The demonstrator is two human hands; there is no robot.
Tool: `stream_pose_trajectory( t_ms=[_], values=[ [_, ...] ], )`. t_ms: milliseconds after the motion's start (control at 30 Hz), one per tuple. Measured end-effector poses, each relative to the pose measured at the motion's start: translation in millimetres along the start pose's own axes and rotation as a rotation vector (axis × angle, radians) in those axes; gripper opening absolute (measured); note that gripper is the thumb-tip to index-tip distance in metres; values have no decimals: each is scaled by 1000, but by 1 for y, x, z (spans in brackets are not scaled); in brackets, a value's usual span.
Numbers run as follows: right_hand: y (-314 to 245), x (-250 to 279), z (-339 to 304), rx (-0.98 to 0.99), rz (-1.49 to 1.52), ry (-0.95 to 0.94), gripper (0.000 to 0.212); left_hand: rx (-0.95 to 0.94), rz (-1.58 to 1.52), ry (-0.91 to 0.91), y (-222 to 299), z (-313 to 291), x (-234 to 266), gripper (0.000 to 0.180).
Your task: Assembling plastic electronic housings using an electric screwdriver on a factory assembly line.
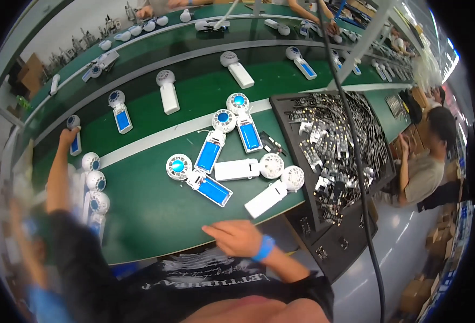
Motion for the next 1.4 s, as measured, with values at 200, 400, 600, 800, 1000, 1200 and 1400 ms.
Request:
stream_pose_trajectory(
  t_ms=[200, 400, 600, 800, 1000, 1200, 1400],
  values=[
    [41, 175, 43, -408, -670, 45, 32, -197, -306, -133, 155, -135, 90, 58],
    [197, 267, 39, -396, -887, -179, 70, -699, -293, -247, 306, -333, 148, 35],
    [218, 267, 49, -491, -977, -412, 60, -595, -551, -185, 290, -410, 118, 26],
    [113, 172, 88, -527, -118, 62, 54, -486, -864, -123, 252, -414, 121, 14],
    [25, -57, 97, -743, 595, -39, 53, -548, -1298, -342, 261, -403, 101, 14],
    [51, -127, 127, -694, 760, 153, 51, -402, -1391, -411, 244, -410, 114, 16],
    [48, -129, 118, -597, 675, 116, 51, -546, -1125, -107, 247, -427, 128, 16]
  ],
)
Point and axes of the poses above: each hand's wrist, its own z-axis towards the middle knuckle, its own x-axis out of the back of the hand, y = z × x, the point moved 2 cm from there along z, towards the middle knuckle, and after that the axes turned 14 degrees about z, right-handed, at the moved point
